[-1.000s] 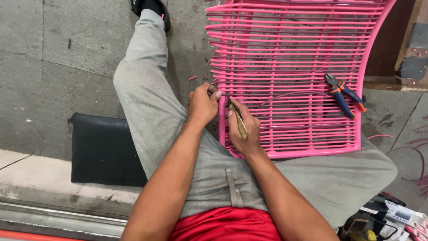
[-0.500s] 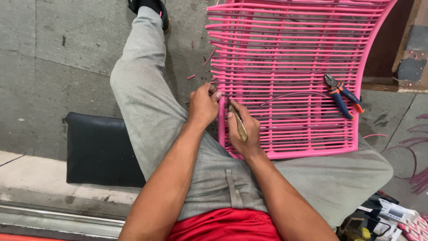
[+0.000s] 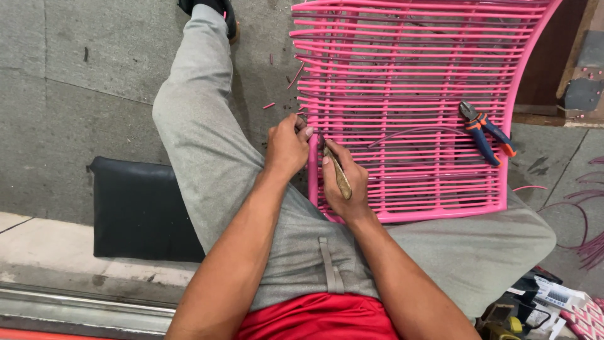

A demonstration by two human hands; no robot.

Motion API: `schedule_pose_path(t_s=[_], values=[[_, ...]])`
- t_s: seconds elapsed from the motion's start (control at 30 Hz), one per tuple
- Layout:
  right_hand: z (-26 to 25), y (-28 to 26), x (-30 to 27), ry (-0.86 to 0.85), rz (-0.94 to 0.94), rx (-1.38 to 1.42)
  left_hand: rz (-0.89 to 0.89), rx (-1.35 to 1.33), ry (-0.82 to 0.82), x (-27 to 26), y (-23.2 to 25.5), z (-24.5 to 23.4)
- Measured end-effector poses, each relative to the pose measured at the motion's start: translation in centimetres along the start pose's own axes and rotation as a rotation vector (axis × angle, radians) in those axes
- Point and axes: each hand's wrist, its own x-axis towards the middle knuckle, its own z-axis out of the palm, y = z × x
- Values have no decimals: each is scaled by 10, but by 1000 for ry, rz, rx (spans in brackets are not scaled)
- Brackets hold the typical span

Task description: Repairing a pink chair by weaving and securing plastic strips using various hand tools.

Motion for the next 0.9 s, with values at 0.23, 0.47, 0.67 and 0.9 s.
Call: schedule_pose_path(t_s=[0.23,0.47,0.67,0.9], values=[[0,-5,2,-4,-18,-25,9,-38,-2,-2,5,-2],[2,-12,10,-35,14,-71,29,-19,63,0,-4,12],[2,-14,29,-94,86,-142,-26,-36,31,8,-7,12],[-2,-24,51,-165,122,-170,-48,-65,-4,11,-8,11]])
